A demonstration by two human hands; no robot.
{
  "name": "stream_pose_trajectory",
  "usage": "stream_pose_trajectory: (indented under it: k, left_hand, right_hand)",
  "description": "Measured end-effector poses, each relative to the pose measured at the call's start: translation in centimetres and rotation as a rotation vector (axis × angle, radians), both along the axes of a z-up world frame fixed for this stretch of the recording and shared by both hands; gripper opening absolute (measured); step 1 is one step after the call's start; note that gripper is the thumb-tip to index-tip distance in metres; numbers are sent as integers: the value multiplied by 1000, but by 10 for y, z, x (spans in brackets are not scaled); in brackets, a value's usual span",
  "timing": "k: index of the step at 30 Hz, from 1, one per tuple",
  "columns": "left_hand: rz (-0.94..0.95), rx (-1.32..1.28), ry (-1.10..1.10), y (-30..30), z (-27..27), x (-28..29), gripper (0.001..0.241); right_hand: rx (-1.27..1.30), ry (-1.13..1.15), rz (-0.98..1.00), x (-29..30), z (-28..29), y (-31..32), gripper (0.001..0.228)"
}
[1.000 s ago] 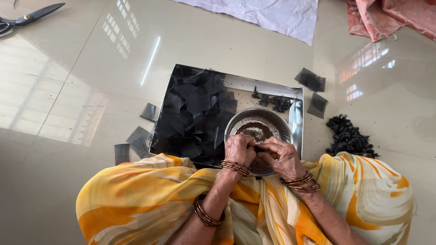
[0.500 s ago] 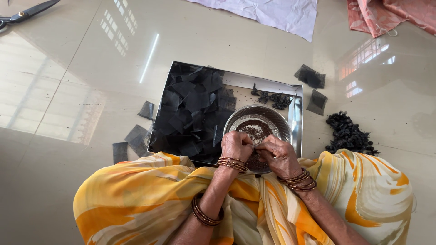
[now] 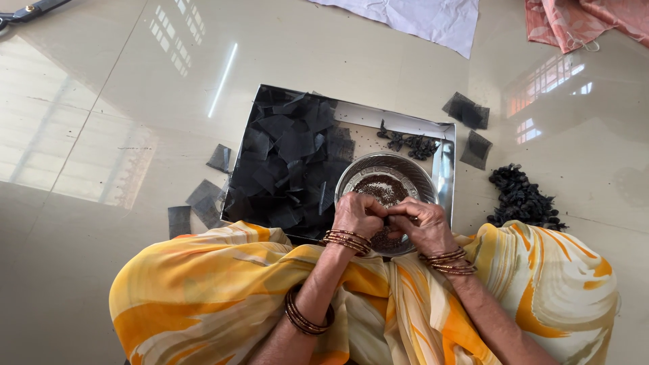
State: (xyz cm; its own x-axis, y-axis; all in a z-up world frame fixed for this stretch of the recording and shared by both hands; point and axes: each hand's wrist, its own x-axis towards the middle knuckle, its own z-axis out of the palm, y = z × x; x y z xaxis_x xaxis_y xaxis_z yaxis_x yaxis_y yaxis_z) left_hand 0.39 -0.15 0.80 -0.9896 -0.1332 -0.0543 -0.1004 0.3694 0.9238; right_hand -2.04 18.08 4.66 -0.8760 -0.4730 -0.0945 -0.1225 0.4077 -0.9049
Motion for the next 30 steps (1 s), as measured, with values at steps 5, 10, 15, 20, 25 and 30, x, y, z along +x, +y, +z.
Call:
stream_pose_trajectory:
  k: [5,10,15,20,25,30]
  left_hand:
    - [-28,215,-41,-2,10,3,22]
    - [35,255,-50,1,4,4,18]
    - [98,199,-20,4,0,4,16]
    - [96,567,-127,8,-31,-2,13]
    - [113,713,-274,5,-15,-4,11]
    - [98,958,-348,-1,-10,-3,8]
  right_hand:
    - [-66,-273,-110,-5,5,6,19]
    - [-165,-252,-66,0,6,4,21]
    - [-162,-141,40,2,16,1,25]
    - [-122,-73,51,2,13,1,24]
    - [-102,-239,-68,-1,12,2,18]
    - [-60,-235,-115,-7,18,-1,15]
